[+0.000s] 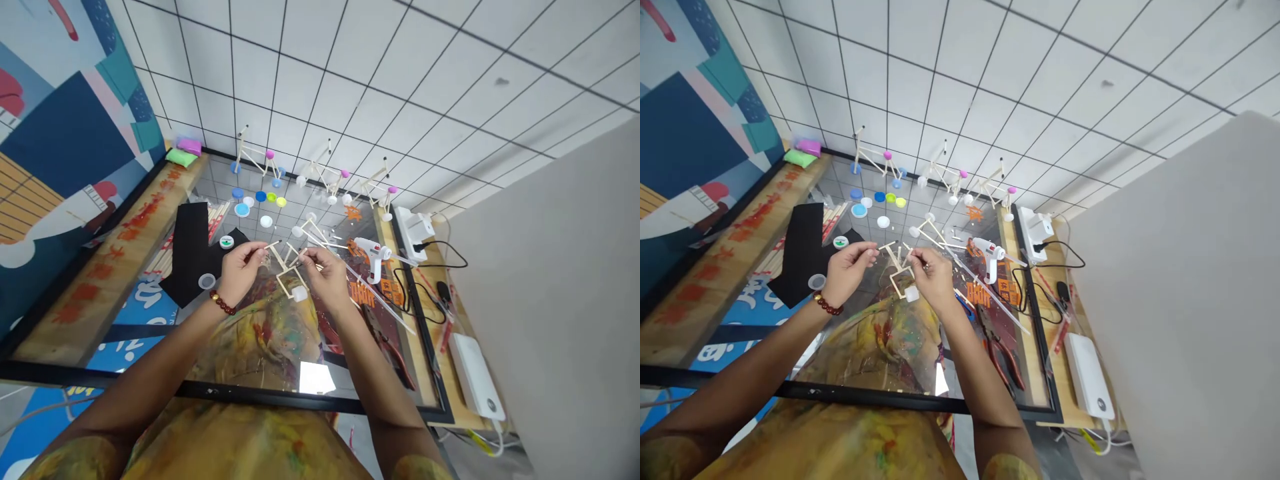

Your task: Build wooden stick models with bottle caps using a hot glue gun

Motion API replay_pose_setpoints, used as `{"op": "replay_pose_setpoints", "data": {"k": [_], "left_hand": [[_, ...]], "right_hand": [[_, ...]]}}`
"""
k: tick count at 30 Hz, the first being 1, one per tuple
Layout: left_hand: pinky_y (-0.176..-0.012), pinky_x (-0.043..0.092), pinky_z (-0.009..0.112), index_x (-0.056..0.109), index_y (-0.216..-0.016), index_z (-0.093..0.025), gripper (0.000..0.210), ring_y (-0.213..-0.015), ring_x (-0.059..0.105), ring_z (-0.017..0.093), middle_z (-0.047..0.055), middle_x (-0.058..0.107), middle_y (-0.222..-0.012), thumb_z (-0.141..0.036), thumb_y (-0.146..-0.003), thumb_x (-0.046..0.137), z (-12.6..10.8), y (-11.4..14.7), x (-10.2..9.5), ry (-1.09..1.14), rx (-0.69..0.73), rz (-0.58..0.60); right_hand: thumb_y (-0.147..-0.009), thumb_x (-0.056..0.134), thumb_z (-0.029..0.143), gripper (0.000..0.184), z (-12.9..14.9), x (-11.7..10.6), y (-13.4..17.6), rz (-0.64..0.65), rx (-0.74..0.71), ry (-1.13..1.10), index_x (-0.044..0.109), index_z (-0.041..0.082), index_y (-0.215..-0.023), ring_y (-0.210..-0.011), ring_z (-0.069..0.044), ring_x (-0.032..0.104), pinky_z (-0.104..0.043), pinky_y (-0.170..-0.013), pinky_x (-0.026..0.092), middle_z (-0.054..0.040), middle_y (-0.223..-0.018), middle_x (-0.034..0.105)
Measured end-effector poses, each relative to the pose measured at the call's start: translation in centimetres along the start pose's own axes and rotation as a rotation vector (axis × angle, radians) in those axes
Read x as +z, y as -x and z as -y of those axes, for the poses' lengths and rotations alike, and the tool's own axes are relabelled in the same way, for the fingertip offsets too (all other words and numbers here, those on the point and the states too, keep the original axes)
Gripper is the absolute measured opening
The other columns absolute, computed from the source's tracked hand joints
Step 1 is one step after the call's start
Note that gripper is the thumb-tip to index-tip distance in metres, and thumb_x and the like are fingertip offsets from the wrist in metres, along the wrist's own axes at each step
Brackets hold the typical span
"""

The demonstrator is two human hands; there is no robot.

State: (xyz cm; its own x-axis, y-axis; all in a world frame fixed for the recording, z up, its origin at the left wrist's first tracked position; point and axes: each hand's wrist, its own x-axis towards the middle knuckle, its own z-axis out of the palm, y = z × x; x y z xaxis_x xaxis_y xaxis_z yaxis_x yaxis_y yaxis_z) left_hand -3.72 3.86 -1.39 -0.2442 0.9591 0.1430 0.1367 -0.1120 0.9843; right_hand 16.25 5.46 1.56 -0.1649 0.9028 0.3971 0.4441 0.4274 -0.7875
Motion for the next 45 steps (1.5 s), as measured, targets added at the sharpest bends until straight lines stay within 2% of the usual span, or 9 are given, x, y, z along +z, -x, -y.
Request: {"op": "replay_pose_setpoints", "data": {"k": [8, 16, 25, 32, 39, 45], "left_hand": [[-0.072, 0.057, 0.028, 0.074, -0.099, -0.017, 0.02, -0.083, 0.071, 0.018, 0.007, 0.075, -0.094, -0.025, -0.092, 0.058, 1.1, 0.6, 0.1, -0.147, 0.197, 0.043], [-0.09, 0.055, 0.033, 0.07, -0.108, -0.019, 0.025, -0.098, 0.068, 0.019, 0.005, 0.075, -0.104, -0.01, -0.091, 0.054, 1.2, 1.0, 0.2, -0.372, 0.377, 0.11], [-0.096, 0.054, 0.037, 0.061, -0.125, -0.019, 0.044, -0.107, 0.066, 0.022, 0.004, 0.074, -0.111, -0.003, -0.085, 0.056, 1.8, 1.1, 0.6, -0.485, 0.308, 0.204], [-0.097, 0.053, 0.039, 0.06, -0.127, -0.019, 0.045, -0.109, 0.065, 0.022, 0.005, 0.074, -0.113, -0.004, -0.086, 0.055, 1.7, 1.0, 0.5, -0.498, 0.282, 0.219], [-0.096, 0.053, 0.04, 0.061, -0.124, -0.019, 0.042, -0.108, 0.065, 0.024, 0.005, 0.074, -0.112, -0.005, -0.086, 0.054, 1.9, 1.1, 0.5, -0.488, 0.289, 0.219], [-0.096, 0.052, 0.041, 0.061, -0.125, -0.02, 0.043, -0.107, 0.064, 0.024, 0.006, 0.073, -0.111, -0.004, -0.085, 0.053, 1.7, 1.0, 0.5, -0.474, 0.275, 0.235]], "right_hand": [[-0.091, 0.06, 0.03, 0.015, -0.5, 0.5, 0.5, 0.014, 0.01, 0.052, 0.07, 0.021, -0.084, -0.073, -0.016, 0.065, -0.028, -0.073, 0.05, -0.0012, -0.08, 0.072], [-0.093, 0.059, 0.033, 0.017, -0.5, 0.8, 1.0, 0.029, 0.034, 0.029, 0.068, 0.021, -0.084, -0.074, -0.016, 0.065, -0.029, -0.074, 0.05, -0.0014, -0.08, 0.071], [-0.093, 0.059, 0.035, 0.02, -0.8, 1.0, 1.1, 0.024, 0.052, 0.018, 0.069, 0.021, -0.083, -0.077, -0.017, 0.067, -0.03, -0.076, 0.051, -0.0025, -0.082, 0.072], [-0.093, 0.061, 0.035, 0.018, -1.0, 1.0, 2.0, -0.003, 0.07, -0.008, 0.07, 0.02, -0.088, -0.075, -0.016, 0.067, -0.03, -0.076, 0.054, -0.0025, -0.083, 0.074], [-0.09, 0.066, 0.03, 0.011, -1.6, 1.1, 3.8, -0.097, 0.055, -0.037, 0.072, 0.021, -0.093, -0.073, -0.016, 0.07, -0.03, -0.073, 0.058, -0.0023, -0.085, 0.076], [-0.089, 0.065, 0.03, 0.012, -1.8, 1.2, 4.0, -0.075, 0.053, 0.022, 0.073, 0.022, -0.094, -0.075, -0.016, 0.07, -0.031, -0.074, 0.058, -0.0031, -0.087, 0.076]]}}
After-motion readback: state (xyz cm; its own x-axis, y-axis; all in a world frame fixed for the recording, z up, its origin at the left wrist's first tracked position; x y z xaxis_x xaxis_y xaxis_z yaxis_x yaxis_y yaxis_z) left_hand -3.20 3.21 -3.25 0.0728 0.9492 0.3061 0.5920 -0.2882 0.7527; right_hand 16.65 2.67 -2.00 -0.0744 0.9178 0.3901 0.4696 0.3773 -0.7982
